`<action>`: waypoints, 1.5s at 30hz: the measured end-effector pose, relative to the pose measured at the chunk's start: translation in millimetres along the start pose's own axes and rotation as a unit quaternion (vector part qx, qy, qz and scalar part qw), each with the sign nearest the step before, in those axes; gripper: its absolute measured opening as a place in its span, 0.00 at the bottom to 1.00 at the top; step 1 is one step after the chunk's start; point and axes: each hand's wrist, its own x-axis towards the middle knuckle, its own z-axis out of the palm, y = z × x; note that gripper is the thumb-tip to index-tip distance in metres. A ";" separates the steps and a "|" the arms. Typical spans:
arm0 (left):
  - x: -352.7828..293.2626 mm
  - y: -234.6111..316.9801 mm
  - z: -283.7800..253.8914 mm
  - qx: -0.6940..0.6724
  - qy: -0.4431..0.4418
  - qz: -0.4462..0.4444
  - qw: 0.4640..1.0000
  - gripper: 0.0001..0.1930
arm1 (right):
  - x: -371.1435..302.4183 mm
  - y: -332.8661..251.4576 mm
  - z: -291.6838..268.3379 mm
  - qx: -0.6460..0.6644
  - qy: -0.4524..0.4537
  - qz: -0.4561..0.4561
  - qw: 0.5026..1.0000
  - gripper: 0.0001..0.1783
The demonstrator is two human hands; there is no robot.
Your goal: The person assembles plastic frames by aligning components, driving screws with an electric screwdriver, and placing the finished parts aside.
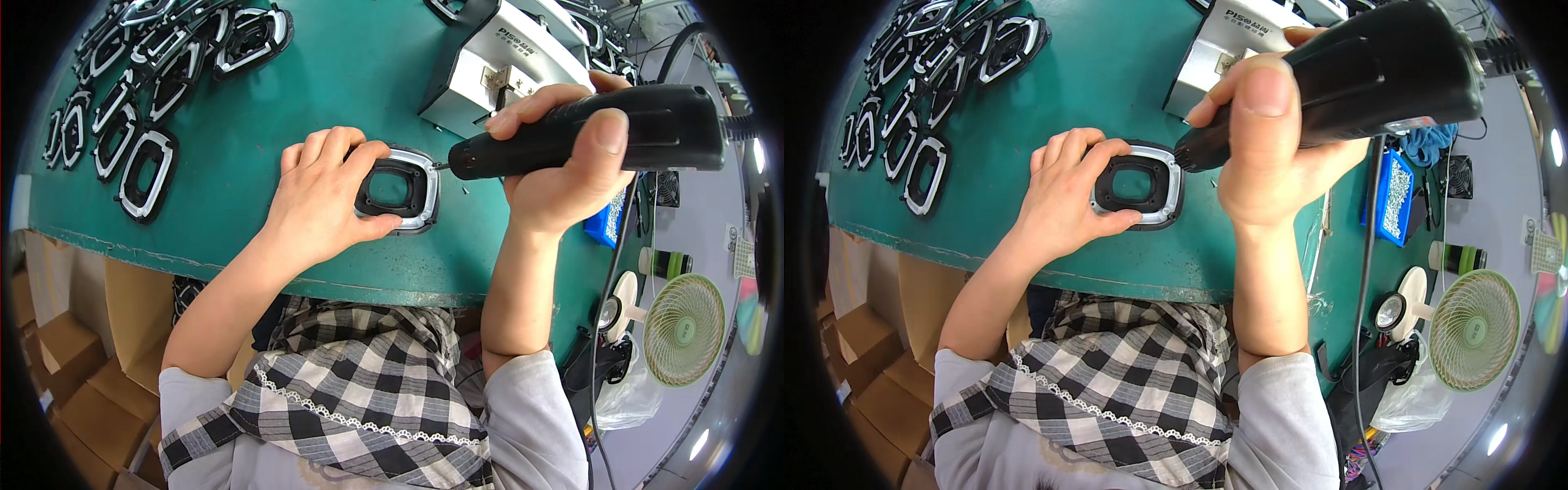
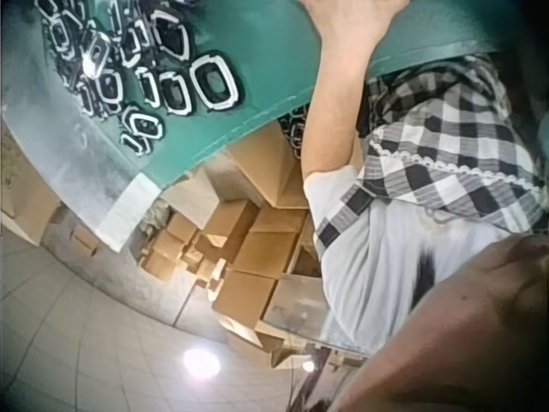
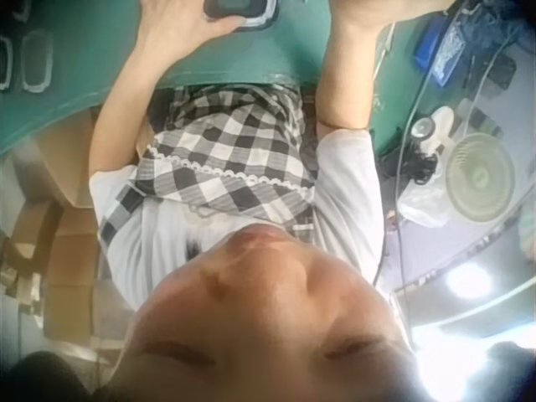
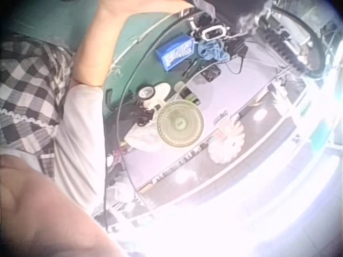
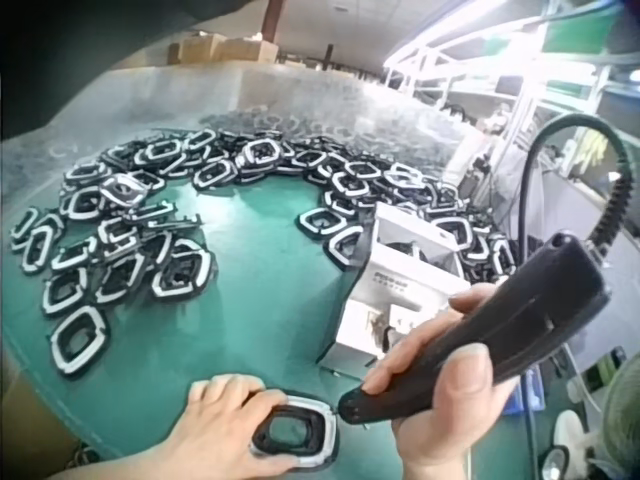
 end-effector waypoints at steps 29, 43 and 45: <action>-3.2 -6.0 -0.6 -0.078 0.014 -0.024 0.997 0.39 | 60.2 -12.1 -25.0 -0.174 0.020 -0.130 0.976 0.33; -4.5 -9.4 -2.9 -0.042 0.005 -0.012 0.999 0.41 | 10.0 3.7 39.9 0.023 -0.051 0.078 0.995 0.34; -3.3 -6.2 -2.9 -0.046 0.007 -0.008 0.999 0.41 | 7.5 1.4 49.6 -0.010 -0.063 0.057 0.996 0.33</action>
